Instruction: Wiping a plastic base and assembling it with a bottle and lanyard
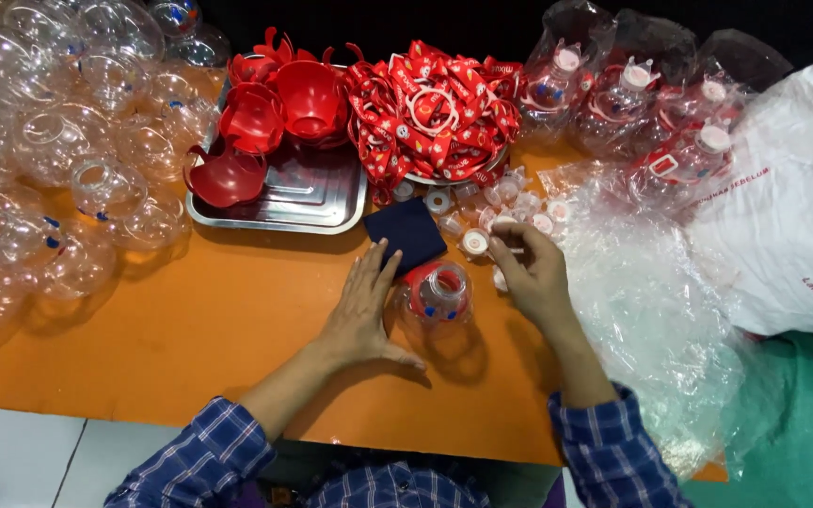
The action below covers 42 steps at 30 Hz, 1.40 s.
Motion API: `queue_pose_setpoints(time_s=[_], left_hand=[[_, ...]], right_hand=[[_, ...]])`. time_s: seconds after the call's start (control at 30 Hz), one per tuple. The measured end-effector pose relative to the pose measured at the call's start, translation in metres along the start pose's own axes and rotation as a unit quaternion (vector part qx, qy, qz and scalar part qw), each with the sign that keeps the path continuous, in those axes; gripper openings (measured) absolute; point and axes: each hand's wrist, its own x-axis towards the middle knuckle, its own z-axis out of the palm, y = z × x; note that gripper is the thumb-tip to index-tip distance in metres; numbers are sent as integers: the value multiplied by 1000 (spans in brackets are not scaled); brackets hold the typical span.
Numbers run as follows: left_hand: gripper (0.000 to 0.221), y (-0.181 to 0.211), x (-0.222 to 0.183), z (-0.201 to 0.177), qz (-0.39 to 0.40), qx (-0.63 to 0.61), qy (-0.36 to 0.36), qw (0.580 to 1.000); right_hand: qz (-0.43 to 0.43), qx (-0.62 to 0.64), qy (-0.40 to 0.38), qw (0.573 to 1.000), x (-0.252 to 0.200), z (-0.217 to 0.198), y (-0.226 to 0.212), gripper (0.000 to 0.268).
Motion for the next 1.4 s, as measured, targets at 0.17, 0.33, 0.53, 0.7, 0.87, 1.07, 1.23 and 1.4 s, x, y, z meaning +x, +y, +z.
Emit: queue_pose_setpoints(time_s=[0.17,0.33,0.53,0.7,0.87,1.07,1.23,1.4], left_hand=[[138,-19,3,-1,59,-69,51,995],[109,-27,4,5,61,-130,91,985],[87,-21,7,2,48,-123,129,983],[77,-3,12,-10,27,-151,129,980],[73,-9,12,-5,28,-135,139,981],[70,-5,12,-7,23,-135,148,979],[69,-2,12,-11,18,-147,148,978],[56,10,10,-22,60,-177,228,955]], right_hand=[[-68,-89,-6,994,83,19,17,23],[-115,-156,44,980,155,55,49,20],[-30,-229,71,970,201,80,47,40],[35,-201,4,979,210,79,7,15],[-81,-91,16,992,232,50,-44,9],[-326,24,111,938,218,-15,-112,4],[-375,-2,145,916,149,-96,-138,22],[-172,87,58,980,57,-138,-165,27]])
